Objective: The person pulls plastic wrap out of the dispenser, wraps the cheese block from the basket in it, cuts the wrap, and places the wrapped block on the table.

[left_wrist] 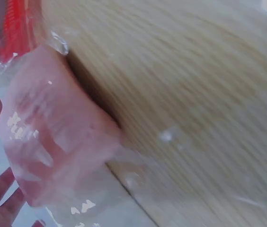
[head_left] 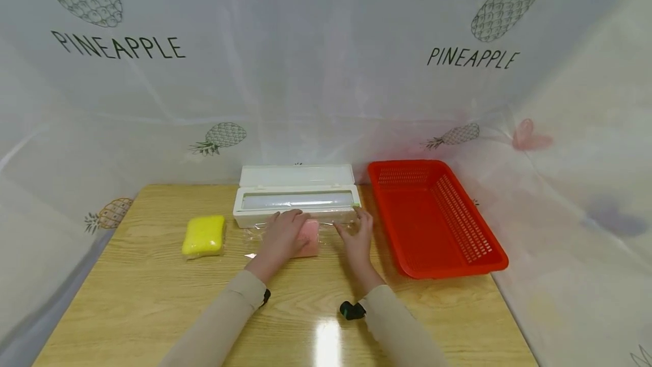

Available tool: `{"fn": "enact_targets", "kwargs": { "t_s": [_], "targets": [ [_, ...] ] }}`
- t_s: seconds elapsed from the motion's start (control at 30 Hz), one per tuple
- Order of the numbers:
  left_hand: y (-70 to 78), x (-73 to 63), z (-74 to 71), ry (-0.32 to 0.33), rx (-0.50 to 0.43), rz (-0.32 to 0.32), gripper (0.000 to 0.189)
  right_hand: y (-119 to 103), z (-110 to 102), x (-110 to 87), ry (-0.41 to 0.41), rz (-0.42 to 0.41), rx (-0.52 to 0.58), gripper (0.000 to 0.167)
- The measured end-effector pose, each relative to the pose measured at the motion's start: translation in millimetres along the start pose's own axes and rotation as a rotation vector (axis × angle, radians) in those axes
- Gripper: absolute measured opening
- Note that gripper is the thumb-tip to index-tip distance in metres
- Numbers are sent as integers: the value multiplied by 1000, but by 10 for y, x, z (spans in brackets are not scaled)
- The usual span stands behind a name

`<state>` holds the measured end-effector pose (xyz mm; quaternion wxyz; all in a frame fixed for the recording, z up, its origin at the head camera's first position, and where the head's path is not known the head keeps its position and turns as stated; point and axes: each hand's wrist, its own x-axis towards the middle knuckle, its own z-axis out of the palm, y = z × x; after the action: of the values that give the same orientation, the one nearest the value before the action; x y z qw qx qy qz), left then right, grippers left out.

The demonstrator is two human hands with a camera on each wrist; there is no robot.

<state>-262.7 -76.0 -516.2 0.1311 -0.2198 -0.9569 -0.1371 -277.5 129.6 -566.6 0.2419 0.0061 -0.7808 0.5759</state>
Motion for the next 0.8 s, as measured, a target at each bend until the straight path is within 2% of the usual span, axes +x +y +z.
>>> {"fn": "enact_targets", "kwargs": {
  "t_s": [0.07,0.13,0.27,0.4,0.57,0.7,0.8],
  "targets": [
    [41,78,-5,-31,-11,16,59,57,-16,15,51,141,122,70],
    [79,163,8,-60,-12,40,58,91,-49,52,81,237,229,74],
    [134,330,92,-72,3,103,57,79,-124,151,60,282,323,68],
    [179,505,198,-51,0,166,57,169,-144,244,18,294,317,62],
    [248,781,255,-36,-45,183,55,405,-52,305,11,333,228,53],
    [300,1027,282,-77,-139,157,44,471,17,316,46,303,148,43],
    [319,1167,322,-134,-224,132,37,482,38,311,50,302,150,41]
  ]
}}
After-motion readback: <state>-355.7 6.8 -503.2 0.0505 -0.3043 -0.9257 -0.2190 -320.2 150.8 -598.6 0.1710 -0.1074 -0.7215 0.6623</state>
